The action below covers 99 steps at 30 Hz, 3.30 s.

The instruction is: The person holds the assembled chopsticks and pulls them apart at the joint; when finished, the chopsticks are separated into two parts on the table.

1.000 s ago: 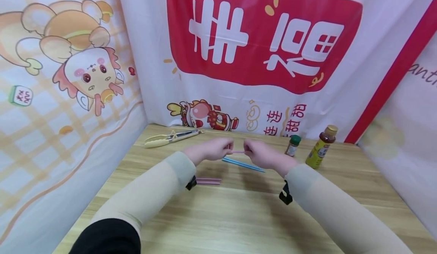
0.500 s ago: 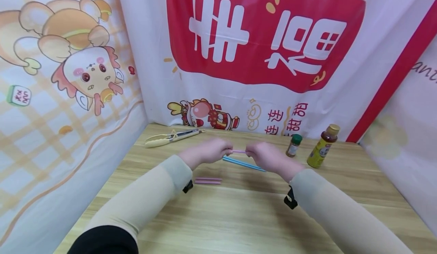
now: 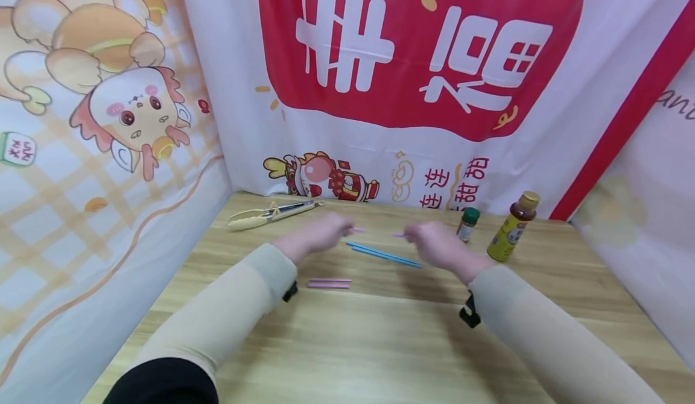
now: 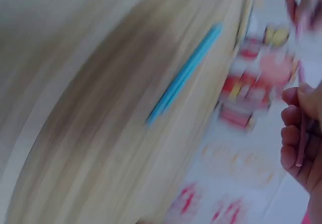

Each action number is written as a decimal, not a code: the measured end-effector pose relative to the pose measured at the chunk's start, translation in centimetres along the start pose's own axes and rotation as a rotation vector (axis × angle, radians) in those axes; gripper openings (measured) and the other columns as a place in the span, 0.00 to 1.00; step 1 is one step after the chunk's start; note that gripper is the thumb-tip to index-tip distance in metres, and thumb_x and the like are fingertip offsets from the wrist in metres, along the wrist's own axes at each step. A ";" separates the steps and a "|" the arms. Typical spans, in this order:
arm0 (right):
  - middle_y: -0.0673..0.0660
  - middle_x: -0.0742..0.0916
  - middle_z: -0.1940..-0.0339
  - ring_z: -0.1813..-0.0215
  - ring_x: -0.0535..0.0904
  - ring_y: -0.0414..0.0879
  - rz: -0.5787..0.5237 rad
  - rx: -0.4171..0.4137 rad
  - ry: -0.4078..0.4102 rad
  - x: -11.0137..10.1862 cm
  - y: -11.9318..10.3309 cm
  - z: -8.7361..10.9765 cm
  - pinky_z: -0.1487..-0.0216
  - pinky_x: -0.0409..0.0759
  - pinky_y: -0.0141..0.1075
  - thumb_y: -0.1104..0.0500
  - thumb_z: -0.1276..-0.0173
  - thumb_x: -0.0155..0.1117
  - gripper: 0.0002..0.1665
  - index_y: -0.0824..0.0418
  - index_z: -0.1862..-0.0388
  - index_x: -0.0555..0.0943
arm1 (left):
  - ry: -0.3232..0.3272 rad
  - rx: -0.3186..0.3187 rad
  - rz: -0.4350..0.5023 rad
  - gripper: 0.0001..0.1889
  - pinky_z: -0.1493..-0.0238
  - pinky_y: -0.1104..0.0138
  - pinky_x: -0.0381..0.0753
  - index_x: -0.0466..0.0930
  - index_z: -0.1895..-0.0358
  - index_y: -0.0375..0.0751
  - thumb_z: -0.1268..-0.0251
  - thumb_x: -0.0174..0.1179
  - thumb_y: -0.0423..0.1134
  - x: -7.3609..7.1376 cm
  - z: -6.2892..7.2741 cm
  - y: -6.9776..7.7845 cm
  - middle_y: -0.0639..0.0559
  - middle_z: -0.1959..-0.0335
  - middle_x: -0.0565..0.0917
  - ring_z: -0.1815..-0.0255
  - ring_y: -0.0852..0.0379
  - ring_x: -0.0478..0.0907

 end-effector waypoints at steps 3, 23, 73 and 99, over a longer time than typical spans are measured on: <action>0.51 0.86 0.68 0.67 0.80 0.45 -0.030 0.139 0.024 -0.9 4.0 2.2 0.64 0.80 0.43 0.65 0.28 0.59 0.07 0.61 0.58 0.85 | 0.080 -0.127 -0.052 0.08 0.65 0.62 0.77 0.81 0.55 0.48 0.23 0.52 0.42 -1.3 1.9 -4.2 0.57 0.72 0.78 0.73 0.59 0.74; 0.56 0.83 0.71 0.70 0.75 0.46 -0.274 0.174 -0.063 2.8 3.1 1.8 0.68 0.76 0.41 0.71 0.29 0.57 0.04 0.65 0.61 0.78 | -0.194 -0.132 0.197 0.08 0.65 0.61 0.80 0.77 0.54 0.37 0.25 0.54 0.38 2.1 1.5 -0.7 0.48 0.67 0.84 0.69 0.51 0.81; 0.52 0.80 0.74 0.71 0.75 0.46 -0.389 0.218 -0.086 6.6 -1.1 -0.7 0.70 0.75 0.40 0.64 0.37 0.70 0.05 0.58 0.67 0.81 | -0.146 -0.029 -0.130 0.02 0.63 0.66 0.77 0.84 0.64 0.44 0.39 0.65 0.34 4.6 -1.4 3.6 0.59 0.72 0.80 0.69 0.60 0.76; 0.51 0.79 0.73 0.68 0.74 0.45 -0.264 0.287 -0.081 8.5 1.6 -1.6 0.63 0.75 0.40 0.68 0.37 0.68 0.07 0.61 0.68 0.77 | -0.150 -0.118 -0.140 0.04 0.58 0.64 0.74 0.81 0.69 0.45 0.41 0.68 0.35 6.5 -6.1 0.5 0.57 0.72 0.80 0.67 0.56 0.75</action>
Point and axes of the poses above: each hand's wrist, its own z-axis away from the middle knuckle, its own x-axis out of the palm, y = z × x, the point moved 4 cm from there along -z, towards the middle knuckle
